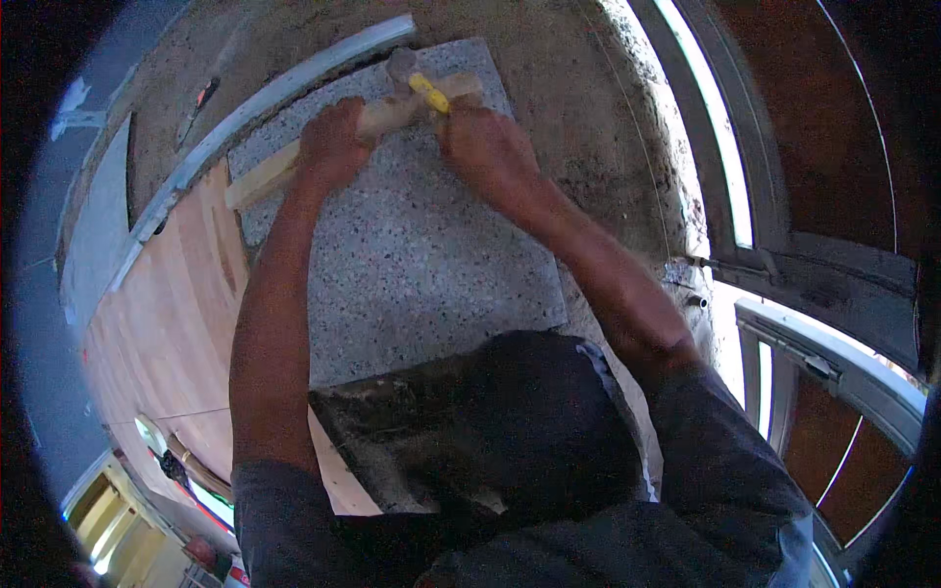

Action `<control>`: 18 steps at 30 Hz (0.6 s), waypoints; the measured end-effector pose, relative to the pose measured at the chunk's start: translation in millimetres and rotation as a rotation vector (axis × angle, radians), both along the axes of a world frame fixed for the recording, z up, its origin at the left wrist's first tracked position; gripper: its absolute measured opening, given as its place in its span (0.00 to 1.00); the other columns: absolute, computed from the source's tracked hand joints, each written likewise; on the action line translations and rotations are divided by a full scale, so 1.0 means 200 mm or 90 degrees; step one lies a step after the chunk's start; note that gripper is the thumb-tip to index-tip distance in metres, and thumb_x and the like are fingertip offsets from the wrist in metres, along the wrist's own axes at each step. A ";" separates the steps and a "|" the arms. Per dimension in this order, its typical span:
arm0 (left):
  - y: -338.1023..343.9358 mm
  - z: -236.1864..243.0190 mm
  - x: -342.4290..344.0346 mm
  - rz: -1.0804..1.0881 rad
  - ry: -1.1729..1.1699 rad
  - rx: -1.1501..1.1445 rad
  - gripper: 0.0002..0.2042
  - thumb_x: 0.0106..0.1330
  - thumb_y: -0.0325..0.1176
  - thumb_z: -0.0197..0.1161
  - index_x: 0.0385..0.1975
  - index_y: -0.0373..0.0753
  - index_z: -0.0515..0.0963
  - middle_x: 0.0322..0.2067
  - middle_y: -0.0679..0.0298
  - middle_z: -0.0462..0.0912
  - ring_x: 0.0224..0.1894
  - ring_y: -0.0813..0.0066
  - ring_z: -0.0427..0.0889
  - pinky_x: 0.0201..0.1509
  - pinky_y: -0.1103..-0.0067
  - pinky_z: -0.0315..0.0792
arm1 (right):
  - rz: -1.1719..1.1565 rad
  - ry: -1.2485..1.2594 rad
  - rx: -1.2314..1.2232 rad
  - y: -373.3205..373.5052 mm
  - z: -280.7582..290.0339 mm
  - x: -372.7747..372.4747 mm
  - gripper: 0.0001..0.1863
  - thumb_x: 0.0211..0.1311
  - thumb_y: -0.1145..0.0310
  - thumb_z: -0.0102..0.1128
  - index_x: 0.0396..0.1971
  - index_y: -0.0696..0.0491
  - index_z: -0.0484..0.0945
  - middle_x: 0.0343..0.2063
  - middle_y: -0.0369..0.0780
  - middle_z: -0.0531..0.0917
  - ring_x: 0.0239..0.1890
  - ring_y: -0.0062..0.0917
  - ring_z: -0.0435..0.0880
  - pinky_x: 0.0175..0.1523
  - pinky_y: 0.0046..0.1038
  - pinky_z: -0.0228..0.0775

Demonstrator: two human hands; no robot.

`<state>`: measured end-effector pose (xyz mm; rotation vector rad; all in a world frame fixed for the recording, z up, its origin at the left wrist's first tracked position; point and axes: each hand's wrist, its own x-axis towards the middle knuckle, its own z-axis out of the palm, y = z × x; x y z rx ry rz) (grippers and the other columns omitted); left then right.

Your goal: Aligning and tapping a floor tile into place using a wooden block and a hammer.

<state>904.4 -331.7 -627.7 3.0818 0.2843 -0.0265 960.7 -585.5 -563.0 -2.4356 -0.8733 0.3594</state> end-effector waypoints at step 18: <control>-0.03 0.01 -0.02 -0.013 -0.024 0.031 0.33 0.60 0.45 0.73 0.64 0.40 0.71 0.57 0.55 0.81 0.59 0.53 0.79 0.63 0.58 0.74 | 0.020 -0.097 0.039 0.01 -0.09 -0.01 0.16 0.69 0.63 0.54 0.42 0.60 0.82 0.37 0.54 0.87 0.39 0.48 0.89 0.40 0.49 0.82</control>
